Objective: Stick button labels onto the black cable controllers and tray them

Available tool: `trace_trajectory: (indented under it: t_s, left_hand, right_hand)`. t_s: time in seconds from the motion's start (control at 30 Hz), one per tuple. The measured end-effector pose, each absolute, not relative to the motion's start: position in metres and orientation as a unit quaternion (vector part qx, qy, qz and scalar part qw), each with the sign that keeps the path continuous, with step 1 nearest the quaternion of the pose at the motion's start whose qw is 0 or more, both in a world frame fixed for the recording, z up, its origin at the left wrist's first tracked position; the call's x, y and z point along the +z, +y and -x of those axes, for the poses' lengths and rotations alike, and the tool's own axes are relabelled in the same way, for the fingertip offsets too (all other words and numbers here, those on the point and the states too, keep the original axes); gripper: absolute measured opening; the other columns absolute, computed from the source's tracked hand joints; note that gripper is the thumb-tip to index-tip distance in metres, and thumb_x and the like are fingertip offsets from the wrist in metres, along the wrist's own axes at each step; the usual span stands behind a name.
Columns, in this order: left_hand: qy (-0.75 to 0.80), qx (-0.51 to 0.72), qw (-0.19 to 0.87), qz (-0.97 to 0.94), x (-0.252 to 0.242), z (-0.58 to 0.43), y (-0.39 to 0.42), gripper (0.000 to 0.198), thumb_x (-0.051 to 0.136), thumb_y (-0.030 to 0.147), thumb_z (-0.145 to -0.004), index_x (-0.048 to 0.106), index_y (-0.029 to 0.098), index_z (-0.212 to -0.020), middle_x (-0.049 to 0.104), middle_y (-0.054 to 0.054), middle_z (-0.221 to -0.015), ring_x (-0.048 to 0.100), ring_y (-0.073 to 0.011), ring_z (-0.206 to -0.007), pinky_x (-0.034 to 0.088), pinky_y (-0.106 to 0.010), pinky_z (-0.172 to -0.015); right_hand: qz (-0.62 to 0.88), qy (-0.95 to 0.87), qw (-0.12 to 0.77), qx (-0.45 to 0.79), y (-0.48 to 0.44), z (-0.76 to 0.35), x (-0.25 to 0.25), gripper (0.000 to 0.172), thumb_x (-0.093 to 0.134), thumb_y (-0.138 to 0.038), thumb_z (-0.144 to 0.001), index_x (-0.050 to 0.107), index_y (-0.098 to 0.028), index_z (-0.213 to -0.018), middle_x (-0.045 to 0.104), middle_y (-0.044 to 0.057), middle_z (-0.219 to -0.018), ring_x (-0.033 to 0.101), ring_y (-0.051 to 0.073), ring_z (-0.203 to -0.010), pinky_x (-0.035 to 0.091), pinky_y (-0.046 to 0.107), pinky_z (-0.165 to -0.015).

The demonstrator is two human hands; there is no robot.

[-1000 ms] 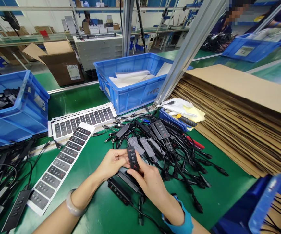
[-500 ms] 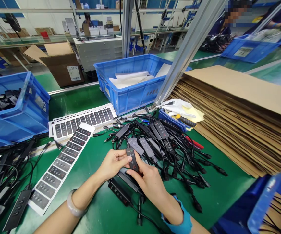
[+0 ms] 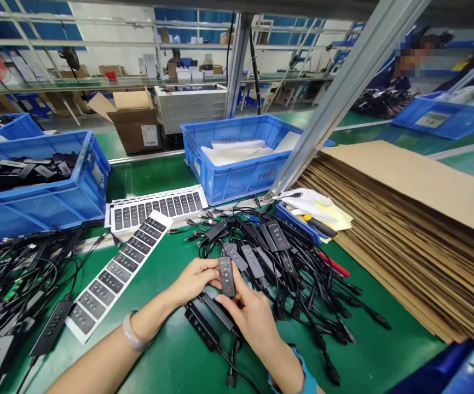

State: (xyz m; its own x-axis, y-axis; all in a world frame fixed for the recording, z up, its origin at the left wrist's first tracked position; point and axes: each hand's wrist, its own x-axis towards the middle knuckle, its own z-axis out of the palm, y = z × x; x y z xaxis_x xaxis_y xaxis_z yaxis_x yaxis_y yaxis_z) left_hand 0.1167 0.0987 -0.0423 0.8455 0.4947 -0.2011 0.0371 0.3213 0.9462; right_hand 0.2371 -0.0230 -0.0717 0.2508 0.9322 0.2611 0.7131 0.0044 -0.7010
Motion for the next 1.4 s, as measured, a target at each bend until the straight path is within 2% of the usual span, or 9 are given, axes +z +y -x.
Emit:
trace_trajectory:
  t_s: [0.4,0.53,0.7,0.83,0.9,1.0,1.17,1.27,1.4]
  left_hand:
    - [0.258,0.148,0.726,-0.620,-0.037,-0.119,0.094,0.031,0.049,0.024,-0.074,0.075,0.015,-0.088,0.071,-0.005,-0.070,0.067,-0.0190,-0.069,0.054,-0.033,-0.076]
    - [0.306,0.154,0.631,-0.696,-0.017,-0.106,0.104,0.025,0.053,0.024,-0.076,0.074,0.016,-0.087,0.069,-0.005,-0.071,0.064,-0.0193,-0.068,0.053,-0.031,-0.071]
    - [0.276,0.145,0.446,-0.839,0.021,-0.068,0.099,0.018,0.066,0.029,-0.077,0.070,0.022,-0.093,0.067,-0.005,-0.091,0.060,-0.0228,-0.089,0.046,-0.035,-0.088]
    - [0.130,0.034,0.375,-0.917,0.010,-0.046,0.077,0.078,0.080,0.040,-0.068,0.048,0.028,-0.138,0.055,-0.011,-0.135,0.050,-0.0303,-0.121,0.037,-0.041,-0.105]
    - [0.117,0.017,0.326,-0.938,-0.003,-0.039,0.069,0.056,0.066,0.032,-0.083,0.050,0.031,-0.137,0.058,-0.010,-0.131,0.052,-0.0282,-0.118,0.036,-0.042,-0.104]
    - [0.136,0.027,0.243,-0.960,-0.016,-0.030,0.067,0.043,0.056,0.016,-0.083,0.060,0.032,-0.122,0.067,-0.006,-0.112,0.059,-0.0247,-0.105,0.033,-0.045,-0.104]
    - [0.245,0.132,0.133,-0.951,-0.022,-0.021,0.076,0.046,0.045,0.006,-0.077,0.067,0.032,-0.108,0.067,-0.005,-0.120,0.056,-0.0277,-0.114,0.029,-0.057,-0.107]
    - [0.286,0.204,0.214,-0.911,-0.018,-0.026,0.076,0.043,0.042,0.016,-0.086,0.066,0.030,-0.119,0.062,-0.009,-0.131,0.053,-0.0298,-0.123,0.032,-0.057,-0.108]
    - [0.298,0.239,0.534,-0.754,-0.004,-0.052,0.065,0.048,0.053,0.047,-0.088,0.060,0.023,-0.130,0.066,-0.011,-0.126,0.059,-0.0291,-0.119,0.042,-0.046,-0.106]
  right_hand:
    - [0.695,-0.616,0.358,0.093,-0.025,-0.237,-0.079,0.067,0.039,-0.054,-0.097,0.047,-0.005,-0.142,0.064,0.004,-0.056,0.057,0.017,-0.044,0.046,0.025,-0.046]
    - [0.706,-0.613,0.334,0.122,-0.023,-0.240,-0.080,0.061,0.052,-0.043,-0.092,0.047,-0.009,-0.143,0.065,0.003,-0.058,0.058,0.018,-0.047,0.044,0.025,-0.048]
    - [0.726,-0.581,0.308,0.202,-0.019,-0.241,-0.066,0.066,0.060,-0.030,-0.084,0.044,-0.011,-0.145,0.064,0.000,-0.057,0.059,0.020,-0.053,0.041,0.026,-0.052]
    - [0.705,-0.539,0.377,0.265,-0.017,-0.243,-0.056,0.059,0.061,-0.027,-0.079,0.053,-0.015,-0.136,0.064,-0.001,-0.062,0.057,0.018,-0.055,0.037,0.026,-0.053]
    - [0.677,-0.510,0.436,0.303,-0.016,-0.244,-0.053,0.048,0.063,-0.024,-0.075,0.061,-0.017,-0.122,0.062,-0.002,-0.064,0.054,0.015,-0.055,0.035,0.025,-0.053]
    - [0.592,-0.440,0.529,0.419,-0.016,-0.247,-0.045,0.033,0.070,-0.026,-0.067,0.062,-0.018,-0.097,0.059,-0.004,-0.065,0.051,0.012,-0.056,0.035,0.023,-0.053]
    - [0.415,-0.289,0.609,0.612,-0.024,-0.245,-0.019,0.046,0.078,-0.041,-0.067,0.056,-0.018,-0.101,0.066,0.001,-0.077,0.055,0.010,-0.059,0.035,0.019,-0.050]
    - [0.390,-0.293,0.629,0.605,-0.029,-0.236,-0.006,0.051,0.080,-0.044,-0.069,0.056,-0.019,-0.105,0.068,0.002,-0.080,0.057,0.010,-0.062,0.037,0.018,-0.050]
    - [0.415,-0.334,0.627,0.568,-0.032,-0.212,-0.006,0.055,0.080,-0.048,-0.069,0.056,-0.018,-0.109,0.067,0.002,-0.078,0.057,0.010,-0.061,0.039,0.017,-0.048]
